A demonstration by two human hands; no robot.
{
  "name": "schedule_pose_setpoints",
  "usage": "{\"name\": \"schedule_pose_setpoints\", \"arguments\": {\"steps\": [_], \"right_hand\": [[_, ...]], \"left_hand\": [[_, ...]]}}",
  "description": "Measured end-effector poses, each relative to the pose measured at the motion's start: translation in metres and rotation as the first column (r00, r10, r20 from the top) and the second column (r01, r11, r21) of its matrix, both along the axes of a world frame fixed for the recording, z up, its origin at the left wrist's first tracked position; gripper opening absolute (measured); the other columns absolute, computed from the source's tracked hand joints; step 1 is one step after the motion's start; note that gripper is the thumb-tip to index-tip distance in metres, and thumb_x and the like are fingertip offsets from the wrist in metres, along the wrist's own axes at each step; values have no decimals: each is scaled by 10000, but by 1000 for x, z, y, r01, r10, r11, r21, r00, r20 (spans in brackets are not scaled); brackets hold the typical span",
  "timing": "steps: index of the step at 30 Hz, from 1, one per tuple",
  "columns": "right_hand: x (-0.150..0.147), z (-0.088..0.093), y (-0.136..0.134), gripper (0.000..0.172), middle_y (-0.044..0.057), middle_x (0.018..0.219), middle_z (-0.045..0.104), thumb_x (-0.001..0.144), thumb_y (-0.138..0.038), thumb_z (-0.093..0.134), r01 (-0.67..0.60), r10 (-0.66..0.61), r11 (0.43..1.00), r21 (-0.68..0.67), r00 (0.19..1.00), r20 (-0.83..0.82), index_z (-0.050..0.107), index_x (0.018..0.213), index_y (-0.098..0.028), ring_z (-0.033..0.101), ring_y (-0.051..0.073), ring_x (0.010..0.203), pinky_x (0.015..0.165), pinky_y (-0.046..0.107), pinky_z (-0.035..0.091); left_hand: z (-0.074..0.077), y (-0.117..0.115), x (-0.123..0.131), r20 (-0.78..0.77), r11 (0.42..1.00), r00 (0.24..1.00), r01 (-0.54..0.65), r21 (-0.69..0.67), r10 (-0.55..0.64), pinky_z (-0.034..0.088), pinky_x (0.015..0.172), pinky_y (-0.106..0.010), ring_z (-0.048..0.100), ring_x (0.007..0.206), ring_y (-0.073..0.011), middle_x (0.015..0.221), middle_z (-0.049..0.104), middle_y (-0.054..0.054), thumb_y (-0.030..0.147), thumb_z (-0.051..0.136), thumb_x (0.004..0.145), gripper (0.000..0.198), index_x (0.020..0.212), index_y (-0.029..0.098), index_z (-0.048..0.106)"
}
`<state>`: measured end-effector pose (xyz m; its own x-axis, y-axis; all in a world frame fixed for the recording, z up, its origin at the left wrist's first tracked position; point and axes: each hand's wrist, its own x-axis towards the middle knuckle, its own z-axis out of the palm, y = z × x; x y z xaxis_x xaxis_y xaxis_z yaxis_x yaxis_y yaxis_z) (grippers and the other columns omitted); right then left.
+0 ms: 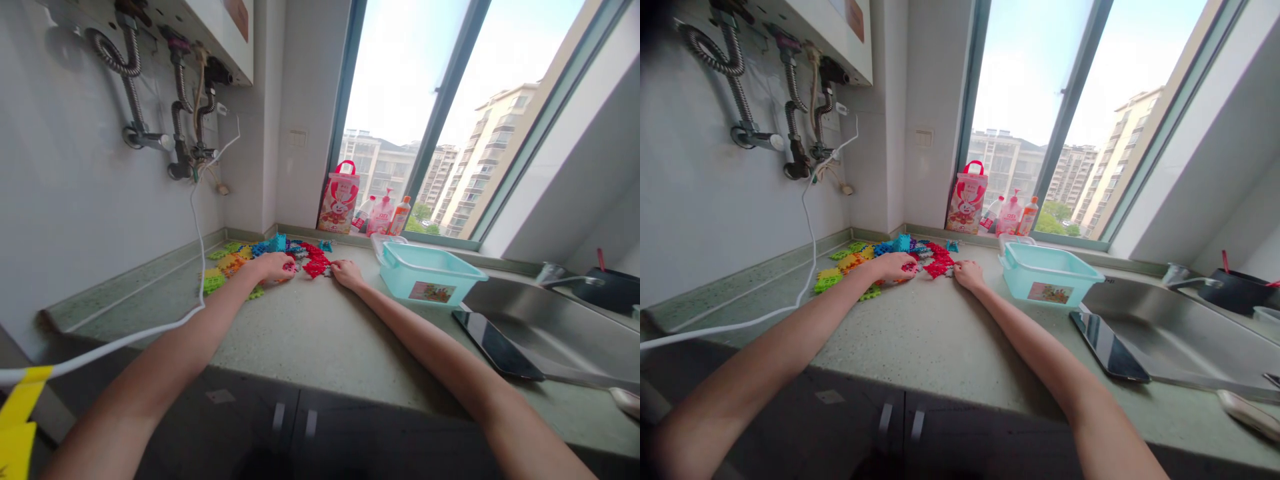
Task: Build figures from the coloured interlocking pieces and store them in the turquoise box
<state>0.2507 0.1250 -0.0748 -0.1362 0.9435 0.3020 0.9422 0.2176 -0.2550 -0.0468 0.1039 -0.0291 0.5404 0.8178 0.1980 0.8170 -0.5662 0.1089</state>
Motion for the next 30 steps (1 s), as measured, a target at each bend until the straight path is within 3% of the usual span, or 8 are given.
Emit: {"name": "schedule_pose_setpoints", "arguments": {"steps": [3, 7, 10, 14, 19, 22, 25, 30], "right_hand": [[-23, -1, -10, 400, 81, 1263, 752, 1028, -304, 414, -56, 58, 998, 38, 997, -47, 779, 1185, -255, 652, 250, 1204, 1080, 365, 453], [-34, 2, -28, 491, 70, 1487, 610, 1000, -219, 426, -104, 122, 984, 143, 985, -120, 595, 1461, -246, 529, 206, 1391, 1164, 336, 407], [-15, 1, -45, 564, 99, 1555, 532, 968, -176, 441, -102, 130, 980, 172, 979, -157, 511, 1526, -209, 489, 205, 1438, 1200, 345, 381], [25, -5, -71, 470, 151, 1405, 658, 918, -203, 573, -165, 182, 979, 118, 973, -142, 646, 1379, -146, 598, 267, 1324, 1158, 368, 426], [41, -1, -88, 431, 106, 1377, 695, 951, -207, 559, -287, 292, 956, 62, 950, -110, 661, 1370, -202, 624, 244, 1295, 1154, 351, 423], [41, 7, -89, 527, 99, 1463, 641, 940, -154, 551, -427, 425, 904, 18, 896, -128, 579, 1465, -201, 604, 229, 1335, 1163, 349, 422], [45, 12, -89, 577, 126, 1475, 627, 952, -203, 581, -450, 442, 893, -10, 880, -172, 508, 1525, -188, 616, 250, 1320, 1137, 386, 455], [56, 14, -93, 629, 166, 1500, 592, 958, -274, 631, -423, 422, 906, 6, 902, -95, 467, 1557, -178, 605, 269, 1330, 1140, 409, 447]], "left_hand": [[0, 2, -5, 2, 998, 998, -59, -2, 59, 506, 941, -317, 689, 1103, -277, 1221, 749, -101, 543, 610, 868, 426, 1154, 270, 770], [2, 0, -11, 14, 998, 998, -56, 26, 56, 501, 993, -333, 673, 1184, -290, 1290, 730, -98, 557, 615, 876, 460, 1215, 279, 754], [9, -7, -10, 17, 995, 1000, -14, 94, 13, 490, 1034, -333, 652, 1244, -278, 1357, 703, -94, 531, 550, 939, 462, 1264, 258, 733], [20, -24, 6, 23, 982, 998, 50, 179, -55, 473, 1075, -343, 659, 1238, -252, 1331, 722, -73, 486, 416, 1026, 471, 1289, 244, 723], [17, -37, 33, -41, 958, 985, 175, 226, -170, 449, 1123, -341, 602, 1329, -268, 1497, 608, -73, 430, 672, 875, 667, 1513, 280, 554], [8, -32, 39, -54, 941, 968, 250, 228, -244, 468, 1104, -317, 620, 1309, -233, 1508, 592, -35, 251, 622, 890, 561, 1443, 340, 624], [3, -22, 36, -43, 932, 959, 283, 227, -281, 504, 1072, -322, 673, 1223, -218, 1417, 658, -38, 153, 559, 908, 436, 1275, 302, 741], [6, -12, 24, 191, 938, 955, 160, 307, -225, 533, 1053, -371, 713, 1134, -239, 1210, 765, -77, 117, 541, 879, 363, 1139, 200, 780]]}}
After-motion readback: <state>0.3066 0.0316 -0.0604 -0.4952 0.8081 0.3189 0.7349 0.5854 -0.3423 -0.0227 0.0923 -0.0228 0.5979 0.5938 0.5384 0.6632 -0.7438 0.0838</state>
